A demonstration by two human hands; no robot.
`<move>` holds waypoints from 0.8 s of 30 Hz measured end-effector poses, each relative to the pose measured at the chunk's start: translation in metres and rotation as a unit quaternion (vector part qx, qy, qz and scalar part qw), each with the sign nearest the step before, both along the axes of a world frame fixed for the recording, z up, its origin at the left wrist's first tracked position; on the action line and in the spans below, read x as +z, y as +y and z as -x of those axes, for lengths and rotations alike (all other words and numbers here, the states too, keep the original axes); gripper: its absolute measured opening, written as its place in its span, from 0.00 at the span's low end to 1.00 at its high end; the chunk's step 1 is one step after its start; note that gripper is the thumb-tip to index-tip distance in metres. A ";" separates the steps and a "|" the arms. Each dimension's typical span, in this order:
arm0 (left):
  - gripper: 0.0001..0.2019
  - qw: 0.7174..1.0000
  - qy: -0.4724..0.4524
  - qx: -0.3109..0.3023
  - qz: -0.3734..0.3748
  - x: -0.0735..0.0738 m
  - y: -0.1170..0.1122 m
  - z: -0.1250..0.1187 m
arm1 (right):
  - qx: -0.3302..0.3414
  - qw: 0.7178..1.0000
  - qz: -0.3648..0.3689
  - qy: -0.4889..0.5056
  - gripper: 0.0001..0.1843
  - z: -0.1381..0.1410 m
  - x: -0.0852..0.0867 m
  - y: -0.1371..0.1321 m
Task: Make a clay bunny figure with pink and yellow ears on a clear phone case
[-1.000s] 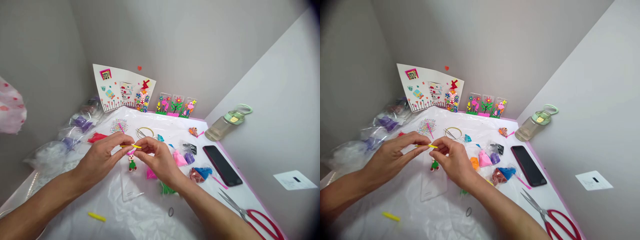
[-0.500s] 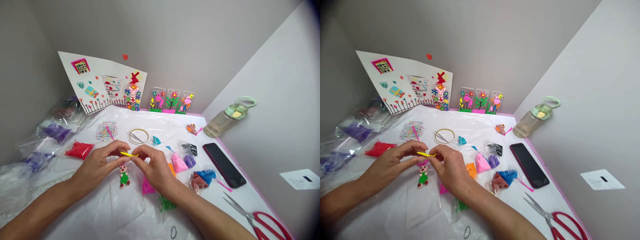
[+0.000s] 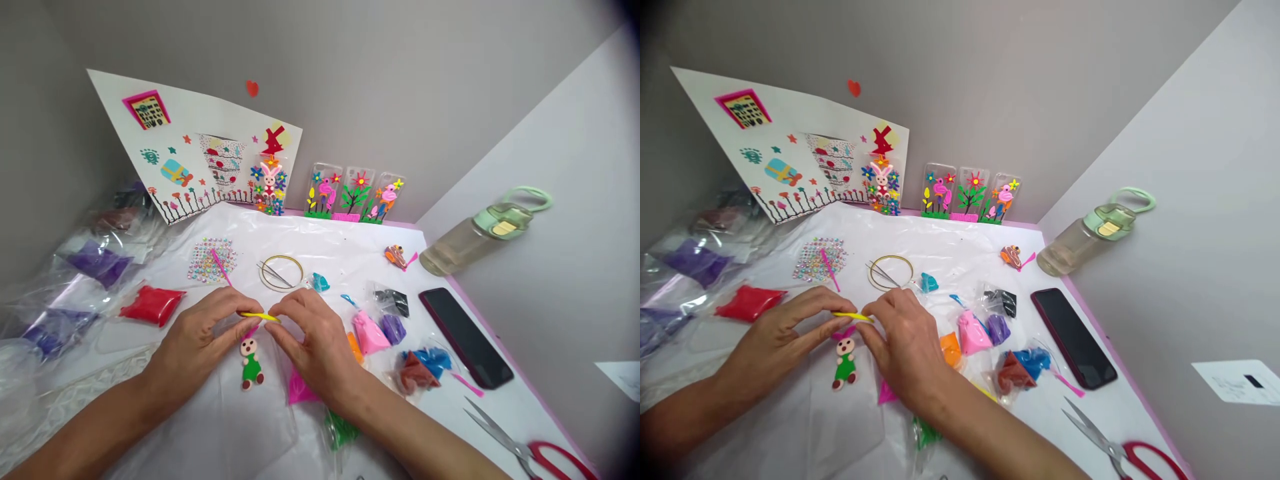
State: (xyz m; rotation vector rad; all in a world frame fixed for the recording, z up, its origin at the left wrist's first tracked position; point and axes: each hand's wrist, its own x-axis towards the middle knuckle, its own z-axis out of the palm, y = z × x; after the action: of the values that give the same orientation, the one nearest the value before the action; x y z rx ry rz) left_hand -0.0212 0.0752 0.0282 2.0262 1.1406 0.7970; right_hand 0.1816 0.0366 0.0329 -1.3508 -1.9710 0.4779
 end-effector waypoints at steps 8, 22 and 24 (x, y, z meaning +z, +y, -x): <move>0.08 1.000 -0.004 -0.013 0.009 -0.008 -0.001 -0.001 | -0.008 1.000 -0.002 0.019 0.03 0.004 -0.006 0.001; 0.09 0.991 0.120 -0.047 -0.040 -0.005 0.014 0.014 | 0.008 0.996 0.060 -0.064 0.04 0.006 -0.008 0.007; 0.10 0.988 0.138 -0.047 -0.048 -0.005 0.015 0.013 | 0.009 0.995 0.055 -0.085 0.06 0.007 -0.009 0.008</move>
State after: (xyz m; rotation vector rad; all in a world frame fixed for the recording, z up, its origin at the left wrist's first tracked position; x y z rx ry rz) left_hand -0.0345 0.0906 0.0229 2.3065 1.1644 0.5444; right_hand 0.1742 0.0449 0.0241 -1.4866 -2.1214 0.5011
